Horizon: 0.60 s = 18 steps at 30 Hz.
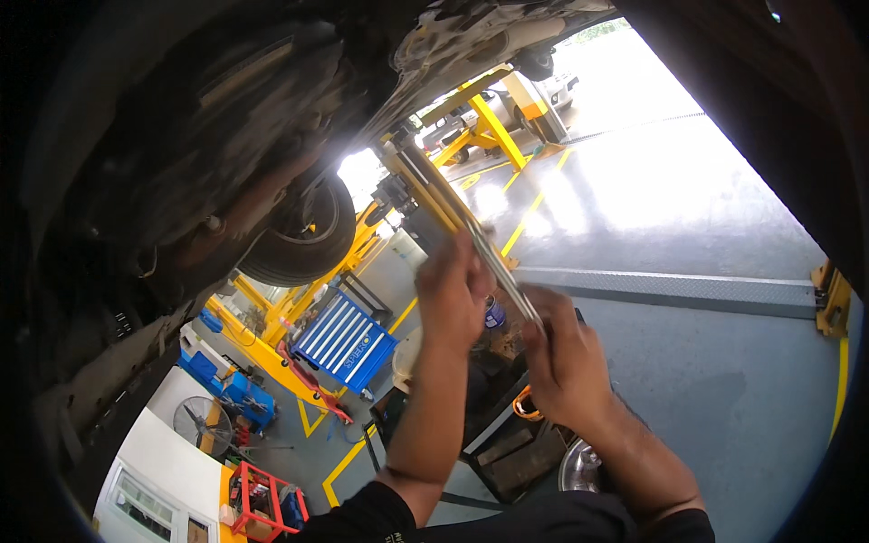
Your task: The person applies a sealant to the edge of an oil pan, positions it onto the underside of a vehicle engine, and secures it by tightening several bolts with a socket wrench.
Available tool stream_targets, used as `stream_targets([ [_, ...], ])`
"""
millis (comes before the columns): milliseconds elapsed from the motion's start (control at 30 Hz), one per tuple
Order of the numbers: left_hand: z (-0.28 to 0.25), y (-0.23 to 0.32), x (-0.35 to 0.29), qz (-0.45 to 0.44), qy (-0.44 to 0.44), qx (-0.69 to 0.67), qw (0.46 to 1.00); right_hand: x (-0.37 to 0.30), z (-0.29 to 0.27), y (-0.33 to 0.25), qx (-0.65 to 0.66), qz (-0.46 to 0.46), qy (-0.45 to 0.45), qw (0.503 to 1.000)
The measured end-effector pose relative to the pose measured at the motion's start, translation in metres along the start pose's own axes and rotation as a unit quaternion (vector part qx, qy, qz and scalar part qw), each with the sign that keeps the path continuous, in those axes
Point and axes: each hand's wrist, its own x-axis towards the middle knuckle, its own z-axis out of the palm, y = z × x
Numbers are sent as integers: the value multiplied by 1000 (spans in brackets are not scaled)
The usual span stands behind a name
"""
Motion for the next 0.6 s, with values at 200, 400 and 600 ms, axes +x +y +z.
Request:
stream_targets([
  [200, 59, 129, 25, 147, -187, -18, 971, 58, -1, -79, 24, -165, 117, 979],
  [400, 56, 185, 20, 229, -223, 11, 948, 84, 24, -124, 53, -306, 170, 935],
  [600, 53, 188, 35, 219, -238, -7, 946, 91, 28, -133, 22, -282, 180, 942],
])
